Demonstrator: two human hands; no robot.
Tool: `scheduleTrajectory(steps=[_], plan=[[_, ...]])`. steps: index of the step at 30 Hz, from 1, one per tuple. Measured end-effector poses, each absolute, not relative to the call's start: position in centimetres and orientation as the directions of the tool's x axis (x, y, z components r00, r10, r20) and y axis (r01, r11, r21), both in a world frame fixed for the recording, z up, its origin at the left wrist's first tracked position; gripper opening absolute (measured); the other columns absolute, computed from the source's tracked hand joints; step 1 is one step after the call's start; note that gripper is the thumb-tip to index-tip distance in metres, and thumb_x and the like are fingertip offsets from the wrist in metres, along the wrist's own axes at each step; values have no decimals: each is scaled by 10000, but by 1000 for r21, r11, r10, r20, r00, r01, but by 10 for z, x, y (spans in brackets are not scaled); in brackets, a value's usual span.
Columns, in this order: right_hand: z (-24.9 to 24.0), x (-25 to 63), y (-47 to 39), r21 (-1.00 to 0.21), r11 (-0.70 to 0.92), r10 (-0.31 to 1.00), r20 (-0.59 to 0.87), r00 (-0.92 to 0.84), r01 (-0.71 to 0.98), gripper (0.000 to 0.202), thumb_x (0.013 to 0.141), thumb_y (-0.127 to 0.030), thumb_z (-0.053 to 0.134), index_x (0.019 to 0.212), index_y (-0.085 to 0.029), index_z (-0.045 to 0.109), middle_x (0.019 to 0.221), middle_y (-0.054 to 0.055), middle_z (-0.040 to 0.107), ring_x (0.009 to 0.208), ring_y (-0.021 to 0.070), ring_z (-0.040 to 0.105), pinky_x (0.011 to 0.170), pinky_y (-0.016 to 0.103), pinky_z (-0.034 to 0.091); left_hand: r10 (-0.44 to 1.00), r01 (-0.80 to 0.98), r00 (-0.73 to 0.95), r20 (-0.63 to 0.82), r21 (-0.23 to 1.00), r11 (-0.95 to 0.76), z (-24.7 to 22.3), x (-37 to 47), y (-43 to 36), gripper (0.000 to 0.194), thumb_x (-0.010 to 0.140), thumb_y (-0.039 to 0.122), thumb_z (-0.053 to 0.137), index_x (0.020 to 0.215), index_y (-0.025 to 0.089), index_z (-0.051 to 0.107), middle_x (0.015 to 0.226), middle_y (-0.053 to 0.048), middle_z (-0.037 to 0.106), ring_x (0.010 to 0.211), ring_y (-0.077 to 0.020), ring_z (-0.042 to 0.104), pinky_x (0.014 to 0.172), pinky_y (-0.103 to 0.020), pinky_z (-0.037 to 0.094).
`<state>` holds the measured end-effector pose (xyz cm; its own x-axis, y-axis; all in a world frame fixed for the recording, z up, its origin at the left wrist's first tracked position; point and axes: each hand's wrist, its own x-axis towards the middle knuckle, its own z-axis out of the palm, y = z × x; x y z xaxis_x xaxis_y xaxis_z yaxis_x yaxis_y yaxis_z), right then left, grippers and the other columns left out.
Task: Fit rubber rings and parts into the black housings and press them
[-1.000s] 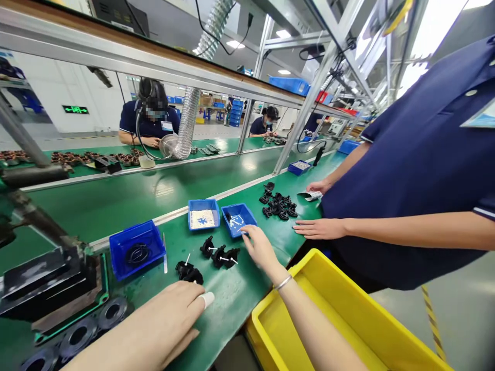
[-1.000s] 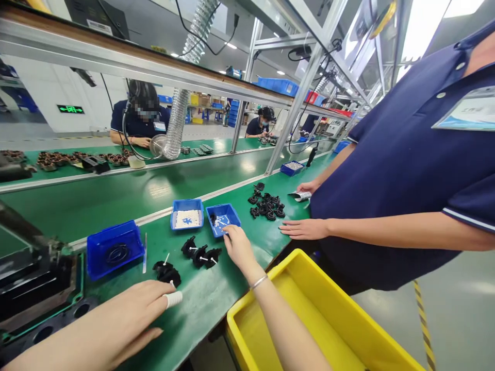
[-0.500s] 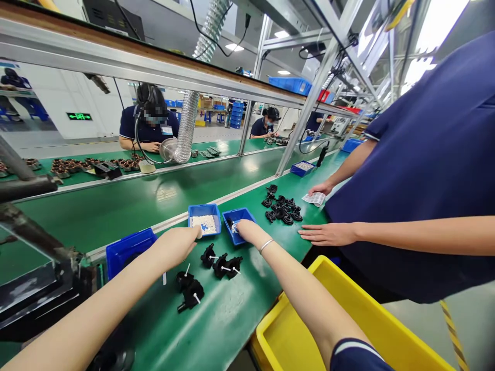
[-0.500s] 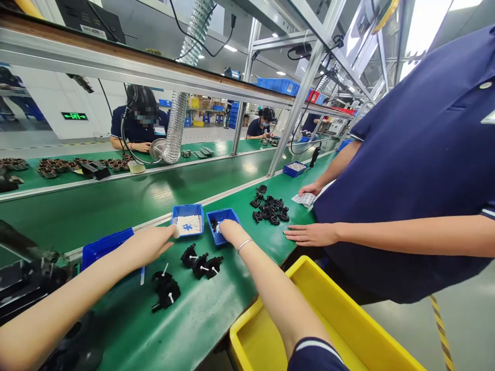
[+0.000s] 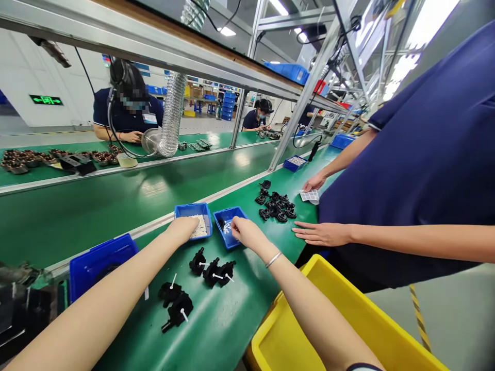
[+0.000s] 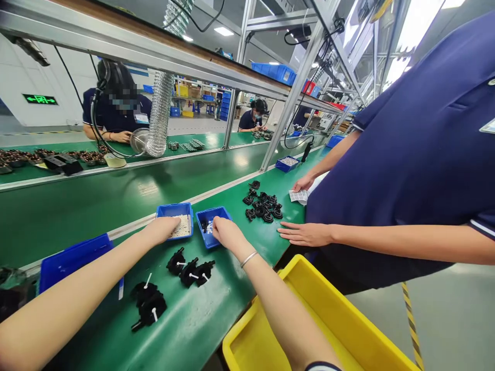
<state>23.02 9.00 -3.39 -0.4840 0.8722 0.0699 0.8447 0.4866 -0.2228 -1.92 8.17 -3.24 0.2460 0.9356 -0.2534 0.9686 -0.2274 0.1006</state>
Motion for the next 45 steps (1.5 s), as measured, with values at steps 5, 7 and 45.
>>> scheduleTrajectory(steps=[5,7,45], plan=[[-38,239,83,-413,496,868,244,-432,764,52,938,-148,568,908,-186,585,773,-16,649,664,122,605,659,229,484,935,975,222,-278,59,-214,-28,-23,79,315,954,374,621,1175,150,614,1166,-87,648,1026,-221,649,897,-444,563],[-40,246,82,-459,486,872,315,-376,743,54,935,-169,550,893,-194,571,799,5,653,725,149,621,722,259,497,938,976,218,-271,58,-210,-26,-22,78,314,954,373,620,1175,150,614,1164,-86,648,1021,-219,650,893,-441,565],[-16,217,-103,-962,-212,895,-119,-430,-175,435,707,-491,860,873,-139,666,817,69,733,711,195,736,701,324,581,870,-157,126,-476,856,492,-14,-2,-201,542,486,525,932,829,180,694,757,-78,734,735,-276,740,677,-342,590]])
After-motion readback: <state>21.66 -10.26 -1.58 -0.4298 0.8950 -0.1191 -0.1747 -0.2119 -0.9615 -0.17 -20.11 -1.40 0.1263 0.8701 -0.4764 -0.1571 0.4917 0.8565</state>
